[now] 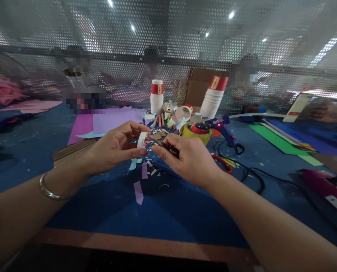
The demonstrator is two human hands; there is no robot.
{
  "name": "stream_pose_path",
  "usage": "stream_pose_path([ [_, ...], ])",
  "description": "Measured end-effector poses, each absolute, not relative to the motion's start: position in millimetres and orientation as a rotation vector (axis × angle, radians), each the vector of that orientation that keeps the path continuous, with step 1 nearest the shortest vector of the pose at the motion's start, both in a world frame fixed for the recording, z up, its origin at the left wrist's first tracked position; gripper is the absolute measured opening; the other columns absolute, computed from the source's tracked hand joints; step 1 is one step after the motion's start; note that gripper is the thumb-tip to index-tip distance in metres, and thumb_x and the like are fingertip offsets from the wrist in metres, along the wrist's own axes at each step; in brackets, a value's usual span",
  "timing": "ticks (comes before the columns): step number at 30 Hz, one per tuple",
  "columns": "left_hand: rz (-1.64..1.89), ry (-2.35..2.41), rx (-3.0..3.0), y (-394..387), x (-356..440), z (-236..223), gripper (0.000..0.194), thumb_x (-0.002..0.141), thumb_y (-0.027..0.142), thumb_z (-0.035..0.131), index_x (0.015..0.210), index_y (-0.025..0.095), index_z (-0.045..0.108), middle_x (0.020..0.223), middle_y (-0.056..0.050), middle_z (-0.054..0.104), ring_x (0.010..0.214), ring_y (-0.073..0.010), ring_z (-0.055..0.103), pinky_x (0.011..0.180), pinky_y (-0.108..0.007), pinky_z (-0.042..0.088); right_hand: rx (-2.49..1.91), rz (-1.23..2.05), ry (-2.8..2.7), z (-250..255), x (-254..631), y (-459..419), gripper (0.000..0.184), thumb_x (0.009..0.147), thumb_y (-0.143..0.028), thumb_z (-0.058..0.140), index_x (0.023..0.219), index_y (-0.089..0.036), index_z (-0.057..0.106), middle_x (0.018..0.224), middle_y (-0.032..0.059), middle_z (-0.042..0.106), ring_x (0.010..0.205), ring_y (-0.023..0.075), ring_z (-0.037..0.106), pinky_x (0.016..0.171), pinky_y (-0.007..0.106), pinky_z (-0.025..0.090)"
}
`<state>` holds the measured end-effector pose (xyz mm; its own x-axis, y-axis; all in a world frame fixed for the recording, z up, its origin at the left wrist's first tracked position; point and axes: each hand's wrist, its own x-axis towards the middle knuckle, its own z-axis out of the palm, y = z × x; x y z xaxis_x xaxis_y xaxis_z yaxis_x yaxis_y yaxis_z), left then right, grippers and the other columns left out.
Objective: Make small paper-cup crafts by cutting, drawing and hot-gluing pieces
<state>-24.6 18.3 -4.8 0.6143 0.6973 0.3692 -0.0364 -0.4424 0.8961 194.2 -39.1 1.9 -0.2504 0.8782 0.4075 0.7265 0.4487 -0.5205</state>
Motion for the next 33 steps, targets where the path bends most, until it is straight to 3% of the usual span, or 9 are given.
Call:
stream_pose_path([
  [6, 0.989, 0.557, 1.964, 20.4, -25.9, -6.0, 0.044, 0.077, 0.024, 0.08, 0.115, 0.019, 0.057, 0.113, -0.006, 0.058, 0.105, -0.0177, 0.06, 0.087, -0.03, 0.057, -1.336, 0.402, -2.038, 3.3, 194.0, -38.3, 0.046, 0.093, -0.06, 0.051, 0.076, -0.018, 0.062, 0.061, -0.0023, 0.05, 0.053, 0.0095, 0.04, 0.051, 0.027, 0.03],
  [13, 1.073, 0.549, 2.185, 18.7, -27.1, -8.6, 0.041, 0.082, 0.026, 0.077, 0.118, 0.022, 0.058, 0.12, -0.006, 0.053, 0.111, -0.0178, 0.058, 0.093, -0.031, 0.058, -1.298, 0.513, -2.067, 4.3, 194.0, -36.8, 0.051, 0.096, -0.058, 0.048, 0.064, -0.019, 0.047, 0.061, -0.0041, 0.038, 0.056, 0.0092, 0.036, 0.051, 0.028, 0.026],
  [24, 1.075, 0.603, 2.301, 11.4, -28.2, -1.4, 0.036, 0.084, 0.032, 0.074, 0.116, 0.026, 0.061, 0.126, -0.009, 0.054, 0.119, -0.0234, 0.054, 0.091, -0.034, 0.056, -1.255, 0.542, -2.099, 5.1, 192.2, -37.3, 0.051, 0.097, -0.056, 0.048, 0.061, -0.02, 0.039, 0.061, -0.0041, 0.033, 0.056, 0.0096, 0.034, 0.052, 0.028, 0.025],
  [33, 1.036, 0.544, 2.316, 12.1, -30.1, 0.8, 0.037, 0.085, 0.029, 0.073, 0.12, 0.026, 0.062, 0.13, -0.008, 0.054, 0.125, -0.0221, 0.053, 0.094, -0.033, 0.054, -1.219, 0.595, -2.109, 8.0, 193.7, -37.3, 0.052, 0.096, -0.056, 0.048, 0.059, -0.02, 0.04, 0.061, -0.0042, 0.033, 0.056, 0.0101, 0.033, 0.052, 0.028, 0.026],
])
